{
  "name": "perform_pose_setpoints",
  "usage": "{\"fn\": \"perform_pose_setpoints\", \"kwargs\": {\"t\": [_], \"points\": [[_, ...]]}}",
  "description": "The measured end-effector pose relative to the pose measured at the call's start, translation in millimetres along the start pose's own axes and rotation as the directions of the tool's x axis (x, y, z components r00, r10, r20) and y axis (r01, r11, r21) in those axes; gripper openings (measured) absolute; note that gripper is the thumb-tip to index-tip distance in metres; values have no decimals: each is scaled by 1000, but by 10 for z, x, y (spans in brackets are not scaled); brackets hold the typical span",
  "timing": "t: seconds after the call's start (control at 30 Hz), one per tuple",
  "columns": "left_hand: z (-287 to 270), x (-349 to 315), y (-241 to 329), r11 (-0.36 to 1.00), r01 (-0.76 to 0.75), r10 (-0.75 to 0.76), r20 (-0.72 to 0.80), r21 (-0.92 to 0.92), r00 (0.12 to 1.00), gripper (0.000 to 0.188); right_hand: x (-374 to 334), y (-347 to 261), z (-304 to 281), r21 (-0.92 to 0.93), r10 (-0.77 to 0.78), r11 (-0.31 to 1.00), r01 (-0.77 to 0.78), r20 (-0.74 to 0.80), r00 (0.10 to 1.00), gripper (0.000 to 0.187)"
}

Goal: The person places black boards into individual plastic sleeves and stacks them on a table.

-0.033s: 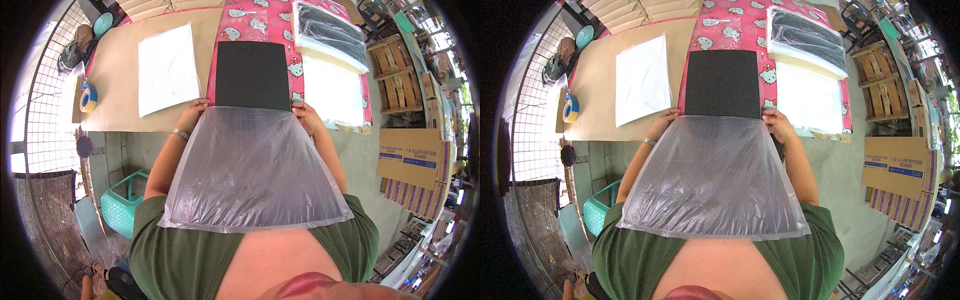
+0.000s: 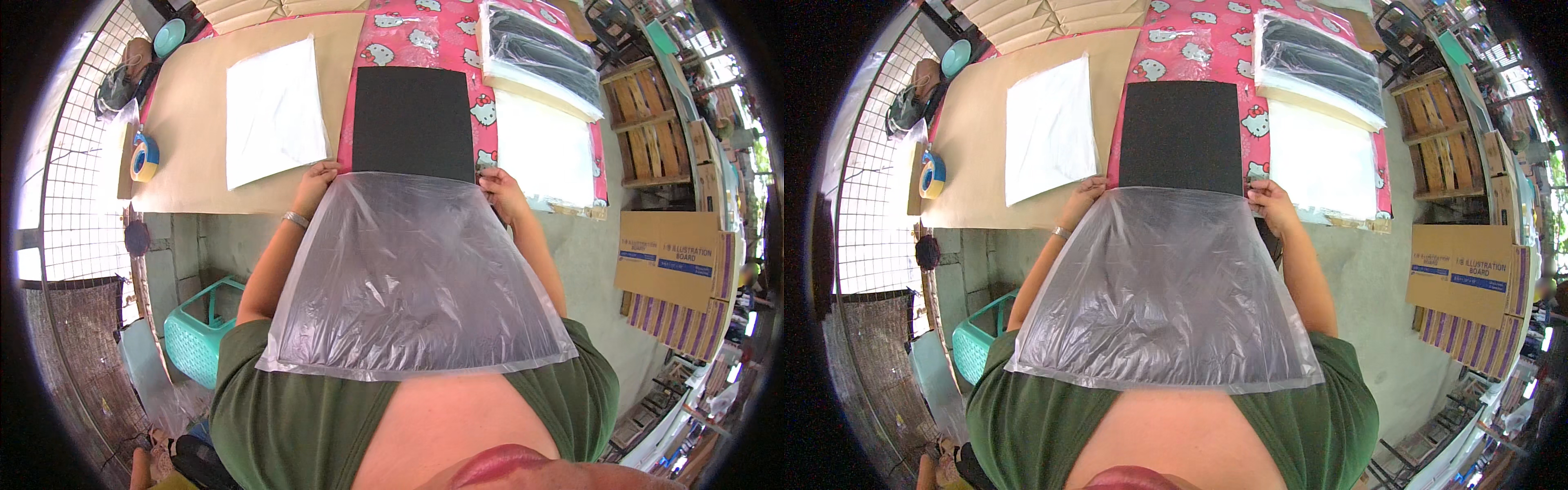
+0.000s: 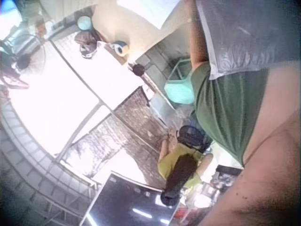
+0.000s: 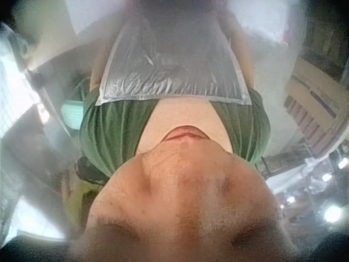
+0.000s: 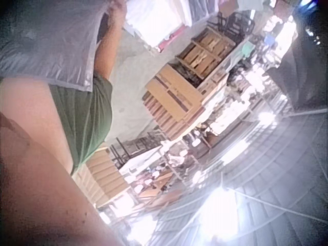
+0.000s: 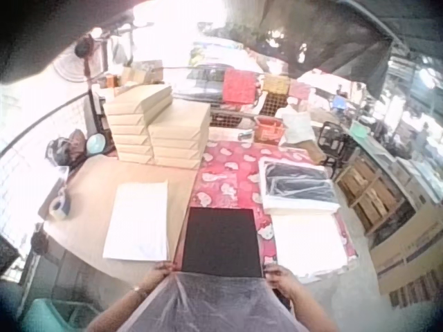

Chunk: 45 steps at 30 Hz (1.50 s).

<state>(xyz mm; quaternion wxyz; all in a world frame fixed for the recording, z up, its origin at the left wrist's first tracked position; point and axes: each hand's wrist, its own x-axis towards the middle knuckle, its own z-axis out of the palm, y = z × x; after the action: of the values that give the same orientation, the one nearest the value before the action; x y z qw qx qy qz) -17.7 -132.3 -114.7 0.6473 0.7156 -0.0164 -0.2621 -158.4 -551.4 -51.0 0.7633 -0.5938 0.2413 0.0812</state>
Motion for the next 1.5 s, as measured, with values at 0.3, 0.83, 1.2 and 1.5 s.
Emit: {"fn": "perform_pose_setpoints", "kwargs": {"t": [0.3, 0.83, 1.2, 1.5], "points": [[375, -1038, 1067, 666, -653, 579, 303, 361, 757, 30, -1117, -562, 510, -586, -556, 344, 733, 502, 662, 38], [64, -449, 1007, 998, -3, 9, -85, 69, 996, 32, -63, -274, 935, -552, -231, 802, 226, 63, 971, 21], [-1421, -314, 1654, 653, -85, 635, -482, 752, 604, 31, 138, 17, 1078, -530, -471, 750, 395, -10, 882, 14], [-1314, -412, 2301, 540, 179, 711, -560, 822, 426, 26, 81, 88, 1040, -571, -549, 694, 438, -26, 835, 13]]}}
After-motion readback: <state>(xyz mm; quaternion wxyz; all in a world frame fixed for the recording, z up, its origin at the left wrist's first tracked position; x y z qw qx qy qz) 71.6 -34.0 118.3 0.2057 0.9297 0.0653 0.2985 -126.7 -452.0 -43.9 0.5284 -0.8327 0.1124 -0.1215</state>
